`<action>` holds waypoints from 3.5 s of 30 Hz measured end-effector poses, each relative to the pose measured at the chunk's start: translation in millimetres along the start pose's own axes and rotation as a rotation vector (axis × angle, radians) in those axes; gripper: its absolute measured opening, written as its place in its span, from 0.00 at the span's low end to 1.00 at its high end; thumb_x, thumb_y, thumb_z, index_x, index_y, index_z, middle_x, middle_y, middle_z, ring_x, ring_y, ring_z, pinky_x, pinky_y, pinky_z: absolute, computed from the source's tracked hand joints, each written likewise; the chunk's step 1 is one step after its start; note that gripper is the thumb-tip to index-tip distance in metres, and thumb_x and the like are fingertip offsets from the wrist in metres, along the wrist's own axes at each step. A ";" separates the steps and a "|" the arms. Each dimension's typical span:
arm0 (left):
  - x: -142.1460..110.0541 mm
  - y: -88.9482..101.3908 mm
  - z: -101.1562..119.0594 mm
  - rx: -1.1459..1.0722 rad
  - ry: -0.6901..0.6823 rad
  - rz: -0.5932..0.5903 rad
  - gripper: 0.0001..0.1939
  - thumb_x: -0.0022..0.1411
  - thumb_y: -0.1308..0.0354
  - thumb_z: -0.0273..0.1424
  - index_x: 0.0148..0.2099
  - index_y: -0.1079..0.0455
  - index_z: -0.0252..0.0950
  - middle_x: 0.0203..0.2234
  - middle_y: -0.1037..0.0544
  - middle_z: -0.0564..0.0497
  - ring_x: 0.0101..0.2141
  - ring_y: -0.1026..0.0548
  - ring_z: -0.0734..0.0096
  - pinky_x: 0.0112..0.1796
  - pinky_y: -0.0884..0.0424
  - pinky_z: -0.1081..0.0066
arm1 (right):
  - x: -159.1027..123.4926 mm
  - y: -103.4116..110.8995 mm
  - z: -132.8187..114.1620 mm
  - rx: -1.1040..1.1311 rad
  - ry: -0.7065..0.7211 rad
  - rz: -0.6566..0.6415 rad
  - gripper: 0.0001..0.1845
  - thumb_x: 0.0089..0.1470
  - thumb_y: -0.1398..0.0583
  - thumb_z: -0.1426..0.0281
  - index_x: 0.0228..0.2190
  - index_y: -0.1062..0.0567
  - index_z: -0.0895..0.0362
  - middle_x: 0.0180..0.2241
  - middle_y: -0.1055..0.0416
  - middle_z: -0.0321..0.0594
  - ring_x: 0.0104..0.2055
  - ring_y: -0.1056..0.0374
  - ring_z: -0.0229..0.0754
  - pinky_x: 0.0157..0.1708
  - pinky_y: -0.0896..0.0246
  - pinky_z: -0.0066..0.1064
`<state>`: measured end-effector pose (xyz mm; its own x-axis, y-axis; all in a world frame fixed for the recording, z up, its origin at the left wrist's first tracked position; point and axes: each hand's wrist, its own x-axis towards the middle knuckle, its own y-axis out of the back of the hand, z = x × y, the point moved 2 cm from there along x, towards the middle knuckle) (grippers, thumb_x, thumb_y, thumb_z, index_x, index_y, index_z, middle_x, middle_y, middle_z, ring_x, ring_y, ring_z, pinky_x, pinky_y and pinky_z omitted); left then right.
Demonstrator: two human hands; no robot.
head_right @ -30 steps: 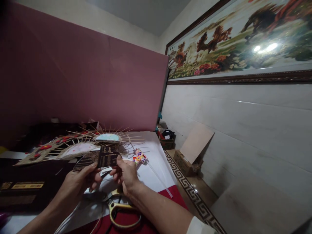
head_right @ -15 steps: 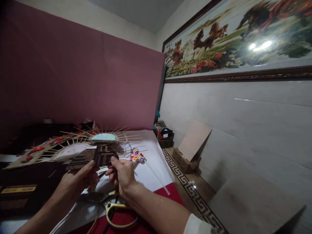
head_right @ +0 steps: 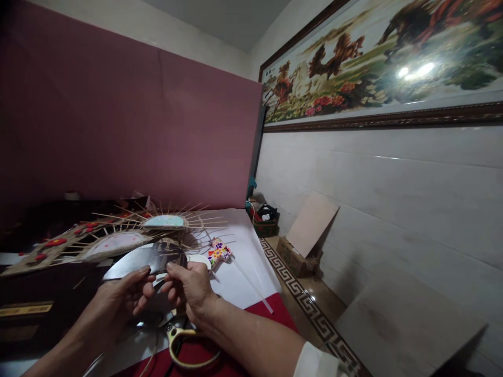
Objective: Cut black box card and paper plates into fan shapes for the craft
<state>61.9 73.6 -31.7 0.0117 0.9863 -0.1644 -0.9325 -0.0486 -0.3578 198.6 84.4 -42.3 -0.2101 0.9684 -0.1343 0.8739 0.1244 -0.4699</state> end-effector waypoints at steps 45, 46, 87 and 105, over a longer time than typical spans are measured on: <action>-1.8 2.9 -0.7 -0.040 -0.100 0.025 0.23 0.46 0.34 0.47 0.28 0.23 0.28 0.15 0.23 0.45 0.15 0.30 0.69 0.17 0.35 0.72 | 3.3 1.3 -3.3 -0.005 0.145 0.029 0.23 0.38 0.32 0.54 0.20 0.27 0.62 0.14 0.31 0.35 0.11 0.44 0.27 0.10 0.59 0.20; -1.6 3.7 -0.4 -0.042 -0.113 0.027 0.23 0.46 0.34 0.46 0.28 0.23 0.27 0.16 0.23 0.45 0.15 0.30 0.69 0.17 0.35 0.72 | 3.5 1.5 -3.4 -0.005 0.146 0.031 0.23 0.38 0.32 0.54 0.20 0.27 0.62 0.14 0.31 0.35 0.11 0.44 0.27 0.09 0.59 0.20; -2.6 1.5 -10.4 -0.009 0.012 -0.024 0.19 0.49 0.34 0.44 0.21 0.24 0.30 0.16 0.24 0.46 0.17 0.31 0.73 0.21 0.34 0.74 | -1.5 -1.5 2.5 0.001 0.090 -0.045 0.29 0.38 0.32 0.47 0.24 0.27 0.63 0.16 0.31 0.35 0.12 0.44 0.29 0.11 0.56 0.21; -7.4 -5.0 -5.1 -0.010 0.002 0.003 0.20 0.44 0.32 0.44 0.18 0.25 0.29 0.13 0.26 0.46 0.14 0.34 0.75 0.16 0.38 0.75 | -5.3 -3.0 -1.3 -0.019 0.077 0.033 0.22 0.38 0.32 0.54 0.23 0.27 0.62 0.14 0.33 0.33 0.12 0.45 0.28 0.11 0.59 0.21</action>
<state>68.3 65.8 -33.3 0.0101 0.9859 -0.1672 -0.9289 -0.0527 -0.3665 197.6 79.1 -39.0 -0.1471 0.9858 -0.0815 0.8880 0.0954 -0.4499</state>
